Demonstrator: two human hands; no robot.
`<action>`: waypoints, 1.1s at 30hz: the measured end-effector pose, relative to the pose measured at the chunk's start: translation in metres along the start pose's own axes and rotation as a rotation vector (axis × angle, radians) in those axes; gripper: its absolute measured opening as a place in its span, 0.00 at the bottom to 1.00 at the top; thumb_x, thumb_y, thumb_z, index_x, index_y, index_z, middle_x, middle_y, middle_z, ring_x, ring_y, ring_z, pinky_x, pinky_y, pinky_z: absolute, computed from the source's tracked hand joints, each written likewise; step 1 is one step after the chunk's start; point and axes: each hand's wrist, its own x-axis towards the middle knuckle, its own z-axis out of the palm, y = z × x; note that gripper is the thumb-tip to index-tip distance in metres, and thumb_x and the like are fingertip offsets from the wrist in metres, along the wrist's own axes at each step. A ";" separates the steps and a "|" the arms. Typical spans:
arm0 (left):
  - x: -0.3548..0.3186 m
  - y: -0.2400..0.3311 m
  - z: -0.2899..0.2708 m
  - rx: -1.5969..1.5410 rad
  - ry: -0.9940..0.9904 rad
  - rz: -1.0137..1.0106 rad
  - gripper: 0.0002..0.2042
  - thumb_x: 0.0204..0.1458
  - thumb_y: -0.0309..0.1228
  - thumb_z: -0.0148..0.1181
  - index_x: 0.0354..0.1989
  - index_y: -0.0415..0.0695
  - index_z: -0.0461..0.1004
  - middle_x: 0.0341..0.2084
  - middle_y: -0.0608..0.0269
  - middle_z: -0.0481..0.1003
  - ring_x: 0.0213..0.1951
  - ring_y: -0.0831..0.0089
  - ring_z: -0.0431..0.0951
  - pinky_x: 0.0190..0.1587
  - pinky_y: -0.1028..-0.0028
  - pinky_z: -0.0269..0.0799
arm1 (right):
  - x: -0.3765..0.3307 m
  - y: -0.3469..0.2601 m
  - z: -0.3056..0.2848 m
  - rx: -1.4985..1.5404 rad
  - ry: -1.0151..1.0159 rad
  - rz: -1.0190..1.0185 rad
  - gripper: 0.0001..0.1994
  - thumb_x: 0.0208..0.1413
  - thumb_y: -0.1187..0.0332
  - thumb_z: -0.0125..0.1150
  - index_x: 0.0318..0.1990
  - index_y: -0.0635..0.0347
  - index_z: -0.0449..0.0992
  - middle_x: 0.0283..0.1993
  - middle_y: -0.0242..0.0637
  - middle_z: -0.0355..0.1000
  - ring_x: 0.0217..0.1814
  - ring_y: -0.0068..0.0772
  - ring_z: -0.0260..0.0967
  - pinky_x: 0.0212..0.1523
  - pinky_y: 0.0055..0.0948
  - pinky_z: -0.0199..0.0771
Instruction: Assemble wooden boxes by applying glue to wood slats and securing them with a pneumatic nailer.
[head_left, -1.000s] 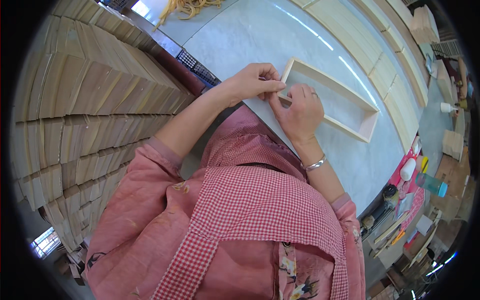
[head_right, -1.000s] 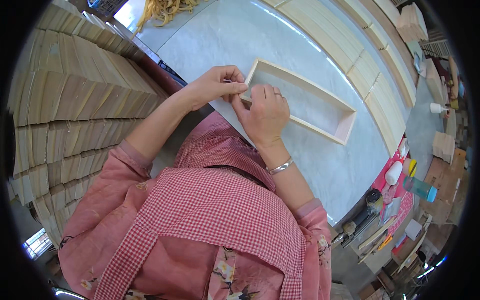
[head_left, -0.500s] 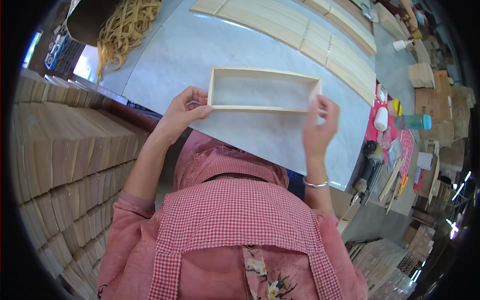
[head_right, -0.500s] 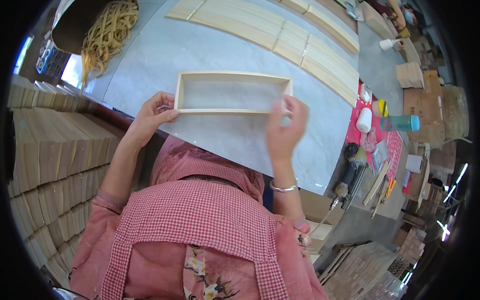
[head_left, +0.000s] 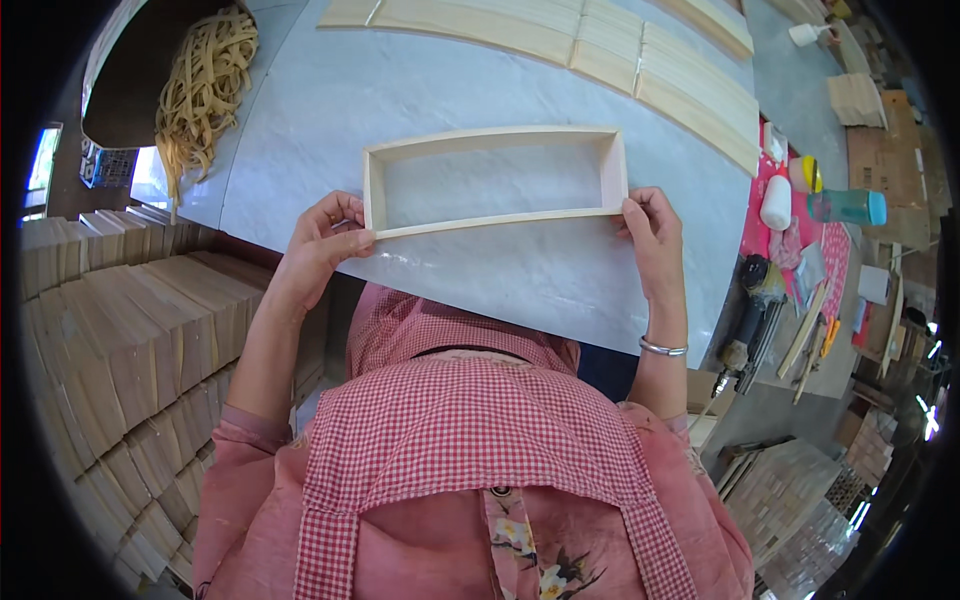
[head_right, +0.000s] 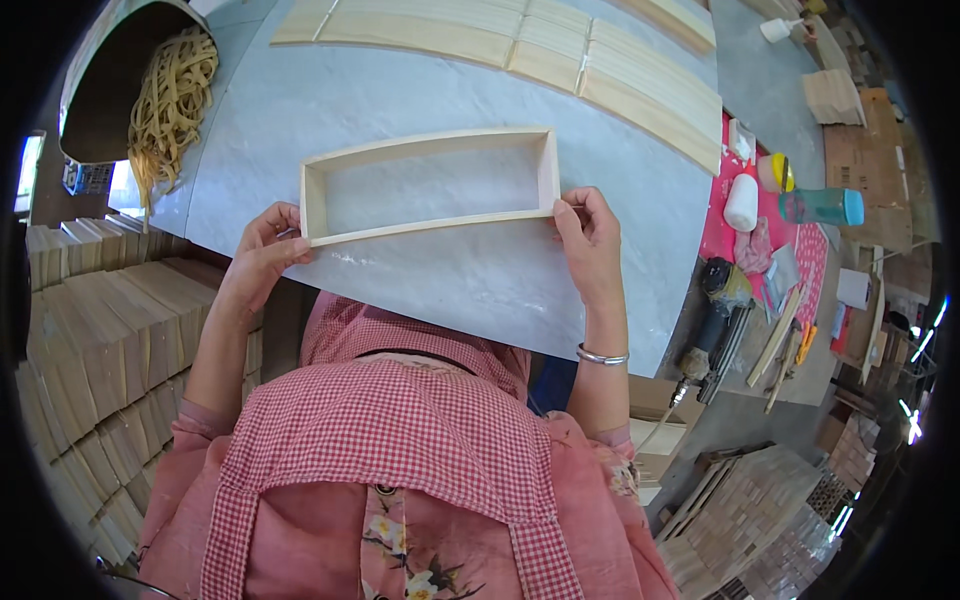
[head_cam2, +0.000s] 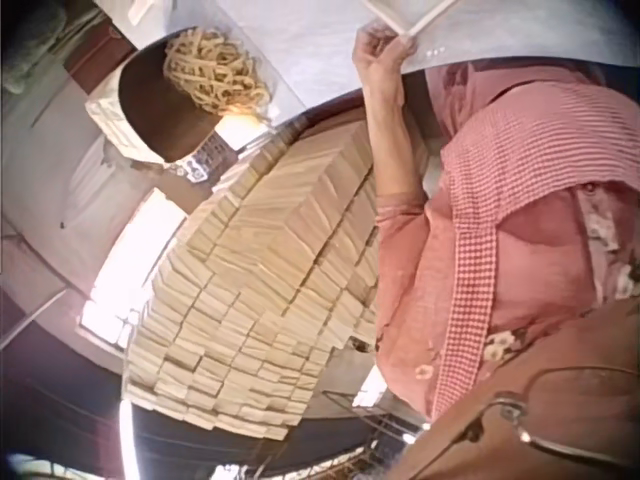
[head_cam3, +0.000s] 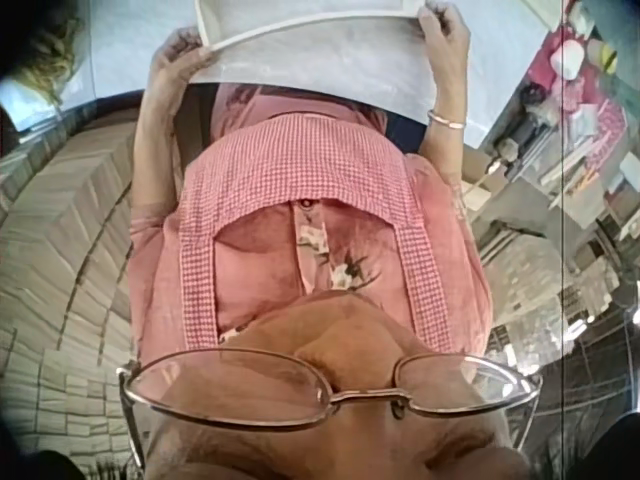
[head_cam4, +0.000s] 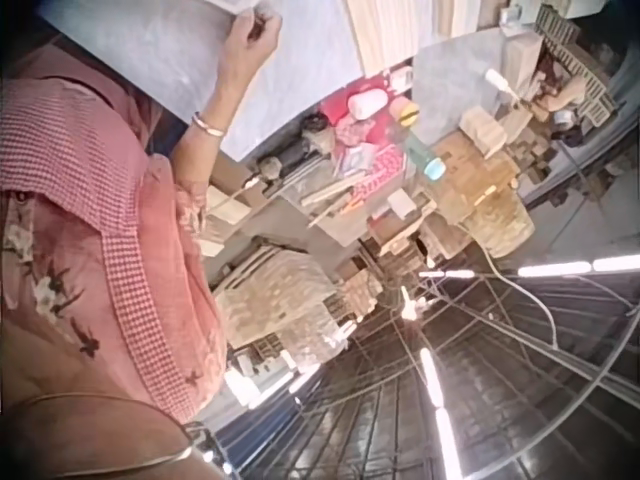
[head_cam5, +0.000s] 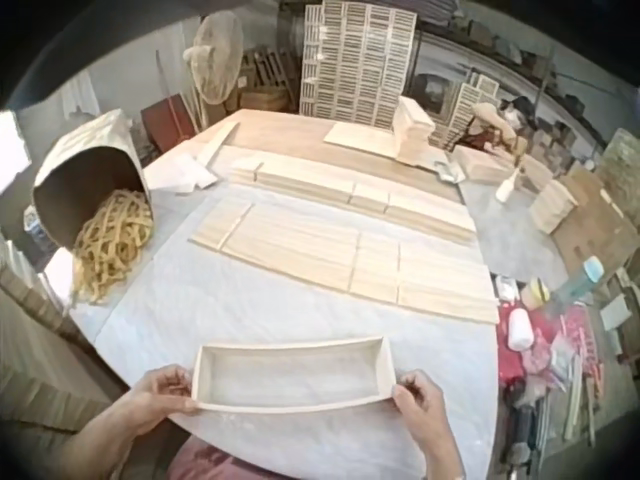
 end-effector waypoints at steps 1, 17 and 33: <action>-0.002 0.000 0.001 -0.016 0.003 -0.003 0.11 0.54 0.22 0.66 0.44 0.41 0.74 0.37 0.64 0.74 0.37 0.77 0.73 0.43 0.80 0.72 | 0.000 -0.001 -0.001 0.004 -0.012 -0.013 0.06 0.64 0.71 0.56 0.41 0.64 0.74 0.37 0.31 0.74 0.37 0.20 0.65 0.39 0.19 0.67; 0.013 0.055 0.020 -0.007 0.154 0.169 0.13 0.61 0.31 0.62 0.49 0.35 0.76 0.44 0.56 0.76 0.44 0.73 0.74 0.51 0.74 0.71 | 0.001 -0.052 -0.014 -0.156 0.089 -0.278 0.12 0.67 0.64 0.56 0.43 0.66 0.76 0.40 0.34 0.76 0.39 0.24 0.68 0.42 0.22 0.70; 0.027 0.022 0.017 0.181 0.001 0.072 0.24 0.53 0.22 0.65 0.60 0.37 0.72 0.49 0.53 0.75 0.48 0.67 0.74 0.55 0.72 0.70 | -0.035 -0.006 -0.032 -0.093 -0.095 0.007 0.13 0.61 0.67 0.62 0.48 0.66 0.77 0.39 0.36 0.75 0.37 0.24 0.67 0.39 0.22 0.71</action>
